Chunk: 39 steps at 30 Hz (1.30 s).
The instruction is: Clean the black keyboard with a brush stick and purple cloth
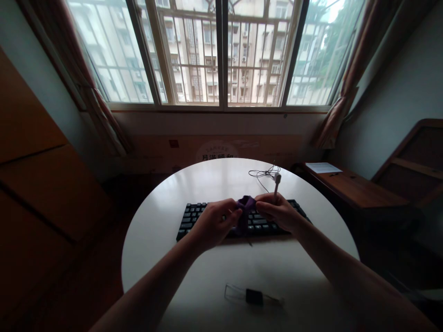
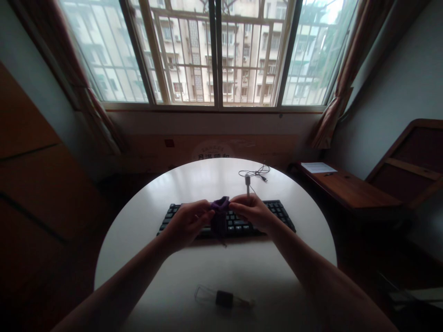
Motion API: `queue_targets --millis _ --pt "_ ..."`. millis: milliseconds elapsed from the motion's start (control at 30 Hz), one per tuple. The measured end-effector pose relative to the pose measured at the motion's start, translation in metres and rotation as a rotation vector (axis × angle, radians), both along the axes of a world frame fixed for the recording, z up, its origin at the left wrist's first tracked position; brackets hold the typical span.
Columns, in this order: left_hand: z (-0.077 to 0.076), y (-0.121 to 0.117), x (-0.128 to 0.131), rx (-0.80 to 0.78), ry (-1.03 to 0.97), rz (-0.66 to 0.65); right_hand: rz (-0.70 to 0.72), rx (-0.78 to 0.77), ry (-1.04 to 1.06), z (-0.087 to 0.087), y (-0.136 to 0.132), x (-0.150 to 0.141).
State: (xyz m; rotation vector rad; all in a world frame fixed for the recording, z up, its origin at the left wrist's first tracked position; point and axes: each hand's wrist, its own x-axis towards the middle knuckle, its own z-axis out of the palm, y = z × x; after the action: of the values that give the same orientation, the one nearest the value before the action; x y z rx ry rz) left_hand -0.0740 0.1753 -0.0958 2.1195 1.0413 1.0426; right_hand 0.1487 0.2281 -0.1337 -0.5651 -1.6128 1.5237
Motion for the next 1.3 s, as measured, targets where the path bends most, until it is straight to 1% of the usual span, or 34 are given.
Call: queue_targets --millis 133,200,300,400,500,567,633,700,767,833,900,967,1067,1133,1200,1300 --pt "0.003 0.009 -0.016 -0.154 -0.211 -0.082 -0.018 -0.005 0.131 0.008 0.006 0.017" --pt "0.007 0.013 -0.027 -0.257 -0.238 -0.146 -0.010 0.014 0.148 0.014 0.007 0.027" --pt "0.013 0.018 -0.042 -0.383 -0.126 -0.231 0.042 0.035 0.107 0.019 0.009 0.043" --pt "0.018 0.018 -0.052 -0.486 0.008 -0.297 0.117 0.028 -0.006 0.017 0.013 0.059" --pt "0.023 0.017 -0.056 -0.624 0.167 -0.352 0.234 0.042 -0.195 0.016 0.017 0.071" --pt "0.026 0.015 -0.057 -0.720 0.309 -0.353 0.333 0.058 -0.353 0.018 0.018 0.076" --pt "0.027 0.014 -0.056 -0.773 0.449 -0.337 0.446 0.072 -0.502 0.024 0.017 0.078" --pt "0.026 0.014 -0.056 -0.778 0.550 -0.335 0.540 0.078 -0.621 0.031 0.014 0.077" --pt "0.025 0.014 -0.055 -0.741 0.622 -0.340 0.585 0.081 -0.759 0.038 0.010 0.076" --pt "0.023 0.014 -0.056 -0.642 0.691 -0.342 0.563 0.094 -0.906 0.043 0.007 0.076" --pt "0.023 0.014 -0.056 -0.515 0.748 -0.340 0.513 0.119 -1.006 0.045 0.006 0.078" --pt "0.024 0.012 -0.054 -0.437 0.779 -0.350 0.485 0.133 -1.041 0.046 0.005 0.081" --pt "0.025 0.007 -0.049 -0.423 0.790 -0.368 0.489 0.160 -1.039 0.046 0.002 0.077" --pt "0.025 0.003 -0.043 -0.400 0.808 -0.343 0.505 0.192 -1.034 0.046 -0.004 0.068" --pt "0.024 -0.002 -0.037 -0.352 0.846 -0.293 0.522 0.255 -1.055 0.046 -0.012 0.055" --pt "0.020 -0.009 -0.031 -0.296 0.918 -0.228 0.511 0.411 -1.144 0.044 -0.024 0.033"
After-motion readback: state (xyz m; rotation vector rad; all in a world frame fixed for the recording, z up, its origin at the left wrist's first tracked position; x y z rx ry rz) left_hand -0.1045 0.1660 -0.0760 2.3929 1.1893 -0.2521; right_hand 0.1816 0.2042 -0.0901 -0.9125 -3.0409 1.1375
